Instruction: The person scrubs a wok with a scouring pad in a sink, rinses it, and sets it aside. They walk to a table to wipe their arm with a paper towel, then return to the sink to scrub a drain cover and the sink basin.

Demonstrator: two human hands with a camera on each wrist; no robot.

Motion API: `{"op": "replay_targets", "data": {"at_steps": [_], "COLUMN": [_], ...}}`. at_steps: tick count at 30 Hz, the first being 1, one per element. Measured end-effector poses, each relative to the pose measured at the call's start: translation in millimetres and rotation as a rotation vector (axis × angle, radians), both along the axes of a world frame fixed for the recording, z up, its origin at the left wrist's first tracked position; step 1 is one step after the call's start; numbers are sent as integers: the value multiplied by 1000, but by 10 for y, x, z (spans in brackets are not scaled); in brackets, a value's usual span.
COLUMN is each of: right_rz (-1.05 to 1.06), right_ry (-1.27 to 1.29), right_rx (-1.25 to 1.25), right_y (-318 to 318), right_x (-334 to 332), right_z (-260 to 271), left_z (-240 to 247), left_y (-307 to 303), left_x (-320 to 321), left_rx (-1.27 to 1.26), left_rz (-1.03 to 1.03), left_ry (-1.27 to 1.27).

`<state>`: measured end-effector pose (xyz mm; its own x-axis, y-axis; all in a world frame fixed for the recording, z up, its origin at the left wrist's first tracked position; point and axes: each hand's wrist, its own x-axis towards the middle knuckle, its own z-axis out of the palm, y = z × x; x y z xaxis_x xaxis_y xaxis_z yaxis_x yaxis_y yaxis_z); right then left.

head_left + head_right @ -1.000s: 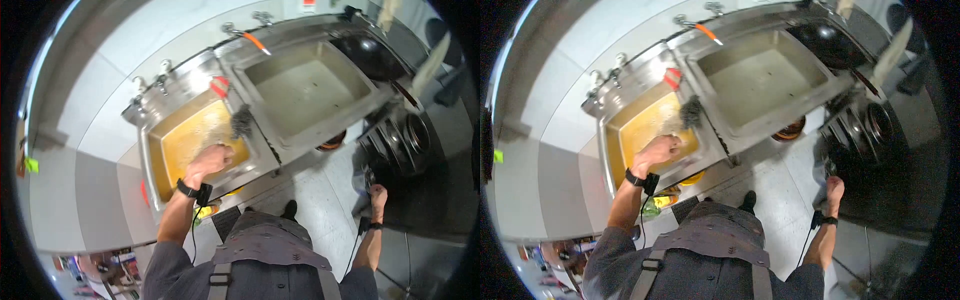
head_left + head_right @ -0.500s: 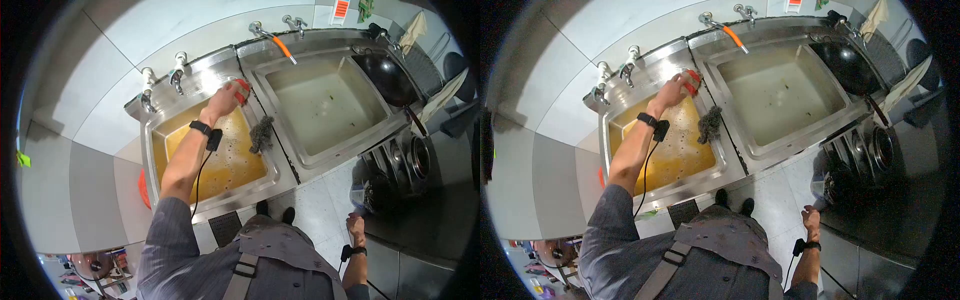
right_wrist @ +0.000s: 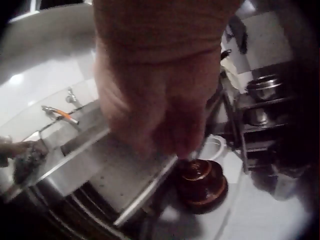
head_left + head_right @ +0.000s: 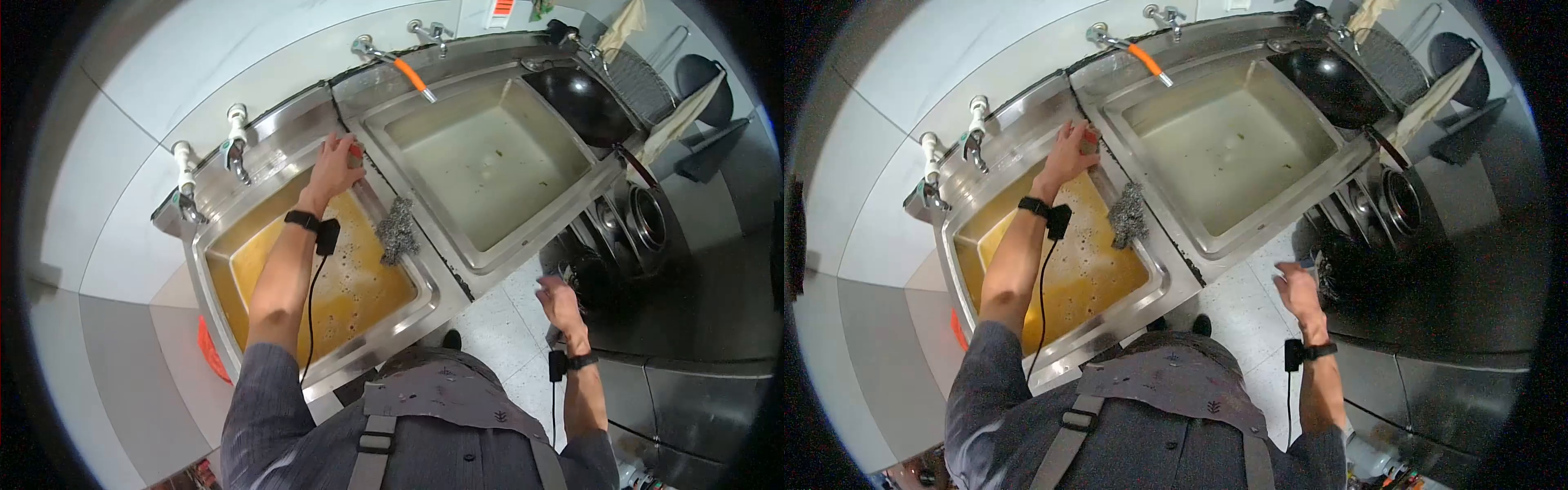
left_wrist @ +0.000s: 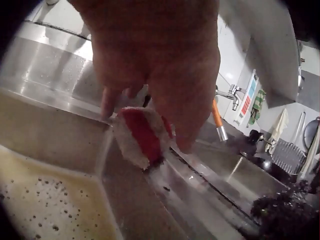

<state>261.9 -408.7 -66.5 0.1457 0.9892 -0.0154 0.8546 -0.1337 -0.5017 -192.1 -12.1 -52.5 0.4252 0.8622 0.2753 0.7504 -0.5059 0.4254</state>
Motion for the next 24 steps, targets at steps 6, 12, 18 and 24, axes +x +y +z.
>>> {"op": "replay_targets", "data": {"at_steps": [6,12,18,24], "right_rz": [293,318,504,713], "right_ry": [-48,-61,-60,-224], "right_rx": [165,219,219,99], "right_y": [603,789,1345,2136], "right_x": [-585,-640,-410,140], "right_z": [444,457,494,571], "left_z": [63,456,291,208], "left_y": [-580,-1495,-1704,-1671], "left_x": [62,473,724,690], "left_rx": [13,-456,-314,-175], "left_rz": [-163,-306,-314,137], "left_ry": [-48,-25,126,246]}}
